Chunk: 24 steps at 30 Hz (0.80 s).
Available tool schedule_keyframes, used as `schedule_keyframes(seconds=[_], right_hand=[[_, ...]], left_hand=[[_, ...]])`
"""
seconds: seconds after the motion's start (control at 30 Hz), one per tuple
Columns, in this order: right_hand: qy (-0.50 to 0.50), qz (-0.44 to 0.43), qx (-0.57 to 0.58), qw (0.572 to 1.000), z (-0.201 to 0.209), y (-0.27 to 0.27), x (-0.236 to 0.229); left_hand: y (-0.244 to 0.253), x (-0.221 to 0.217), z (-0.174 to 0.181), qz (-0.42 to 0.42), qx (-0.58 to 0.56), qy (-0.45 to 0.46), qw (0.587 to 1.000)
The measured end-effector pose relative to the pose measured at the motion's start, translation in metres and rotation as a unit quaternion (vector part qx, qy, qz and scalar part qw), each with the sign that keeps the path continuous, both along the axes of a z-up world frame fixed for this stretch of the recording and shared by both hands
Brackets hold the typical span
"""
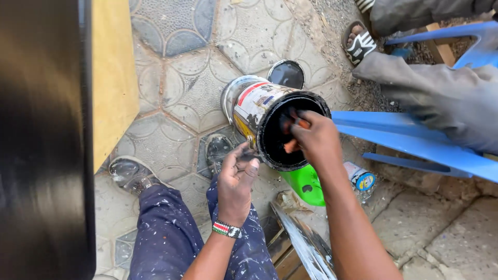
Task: Applying black paint to a wooden panel using a cloth
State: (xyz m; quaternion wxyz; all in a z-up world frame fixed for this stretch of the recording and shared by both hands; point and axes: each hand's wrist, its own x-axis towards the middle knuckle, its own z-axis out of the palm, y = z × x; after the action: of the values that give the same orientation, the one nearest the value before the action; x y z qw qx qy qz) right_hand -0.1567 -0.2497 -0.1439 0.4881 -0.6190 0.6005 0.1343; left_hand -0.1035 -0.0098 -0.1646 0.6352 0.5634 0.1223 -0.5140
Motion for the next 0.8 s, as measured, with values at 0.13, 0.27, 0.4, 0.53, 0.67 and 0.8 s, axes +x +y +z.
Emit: schedule_keyframes(seconds=[0.13, 0.27, 0.4, 0.53, 0.67, 0.8], right_hand=[[0.059, 0.121, -0.116, 0.984, -0.044, 0.003, 0.002], [0.002, 0.116, -0.129, 0.985, -0.091, -0.004, -0.012], [0.032, 0.117, -0.125, 0.985, -0.107, -0.003, -0.019], [0.024, 0.151, -0.168, 0.974, -0.103, -0.002, -0.011], [-0.029, -0.021, -0.021, 0.999, -0.097, -0.006, -0.026], [-0.03, -0.196, 0.207, 0.958, -0.069, -0.022, -0.062]], left_hand=[[-0.009, -0.001, -0.009, 0.078, -0.02, -0.017, 0.997], [-0.012, -0.006, -0.014, 0.079, -0.002, -0.016, 0.997], [-0.009, -0.012, -0.018, 0.079, -0.001, -0.015, 0.997], [-0.006, -0.011, -0.022, 0.082, -0.007, -0.004, 0.997], [-0.002, -0.008, -0.023, 0.042, 0.002, 0.013, 0.999], [0.003, -0.005, -0.02, 0.029, -0.025, 0.012, 0.999]])
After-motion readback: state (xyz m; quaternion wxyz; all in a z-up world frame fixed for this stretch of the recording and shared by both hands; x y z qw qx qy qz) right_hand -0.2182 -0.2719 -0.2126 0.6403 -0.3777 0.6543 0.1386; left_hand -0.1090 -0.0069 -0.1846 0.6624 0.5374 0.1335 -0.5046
